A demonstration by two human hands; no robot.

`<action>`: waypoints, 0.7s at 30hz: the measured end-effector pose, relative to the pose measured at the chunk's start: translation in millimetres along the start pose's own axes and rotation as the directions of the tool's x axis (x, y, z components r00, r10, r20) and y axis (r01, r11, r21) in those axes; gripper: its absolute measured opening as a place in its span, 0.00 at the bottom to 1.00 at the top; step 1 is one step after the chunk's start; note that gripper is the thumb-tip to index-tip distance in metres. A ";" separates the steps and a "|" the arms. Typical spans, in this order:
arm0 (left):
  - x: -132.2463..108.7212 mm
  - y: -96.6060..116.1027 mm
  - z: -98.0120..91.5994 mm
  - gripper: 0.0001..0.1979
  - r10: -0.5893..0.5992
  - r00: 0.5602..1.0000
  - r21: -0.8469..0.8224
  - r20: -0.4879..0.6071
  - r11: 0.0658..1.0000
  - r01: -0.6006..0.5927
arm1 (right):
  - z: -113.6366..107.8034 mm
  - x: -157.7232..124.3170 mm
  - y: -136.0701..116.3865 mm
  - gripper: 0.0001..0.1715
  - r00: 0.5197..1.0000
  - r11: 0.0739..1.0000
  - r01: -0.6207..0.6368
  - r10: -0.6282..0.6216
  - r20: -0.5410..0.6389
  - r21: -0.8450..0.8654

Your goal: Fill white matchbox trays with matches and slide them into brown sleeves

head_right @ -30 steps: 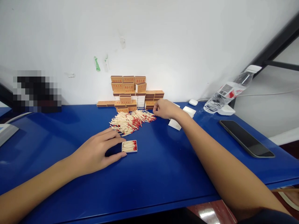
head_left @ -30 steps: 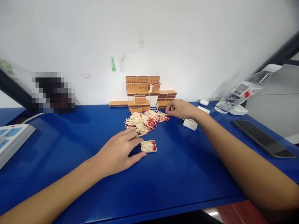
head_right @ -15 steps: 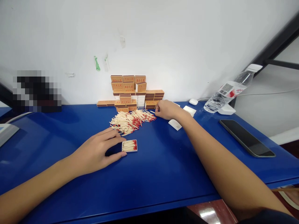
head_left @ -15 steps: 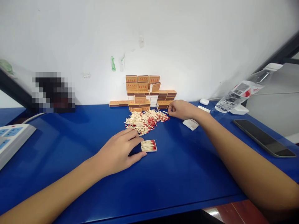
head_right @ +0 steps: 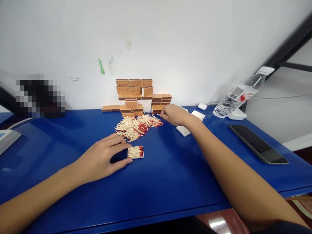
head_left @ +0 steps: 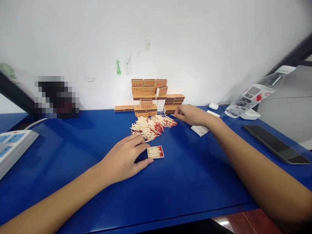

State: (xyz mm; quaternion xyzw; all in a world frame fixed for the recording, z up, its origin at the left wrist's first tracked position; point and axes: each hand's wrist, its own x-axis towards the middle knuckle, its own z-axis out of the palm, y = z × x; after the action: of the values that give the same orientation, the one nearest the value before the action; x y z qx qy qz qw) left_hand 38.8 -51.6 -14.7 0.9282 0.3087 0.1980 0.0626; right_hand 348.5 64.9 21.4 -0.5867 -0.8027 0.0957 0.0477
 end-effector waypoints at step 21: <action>1.7 -2.8 0.3 0.14 -0.048 0.999 0.042 -0.018 0.998 0.049 | 23.5 -77.2 -97.0 0.07 0.898 0.890 0.412 -0.433 0.080 0.194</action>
State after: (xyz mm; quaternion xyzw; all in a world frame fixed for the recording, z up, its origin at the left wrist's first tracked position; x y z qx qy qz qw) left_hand 38.7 -48.3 -15.0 0.9199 0.3357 0.1978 0.0451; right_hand 277.3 -39.3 21.5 -0.3846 -0.9012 0.1873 0.0688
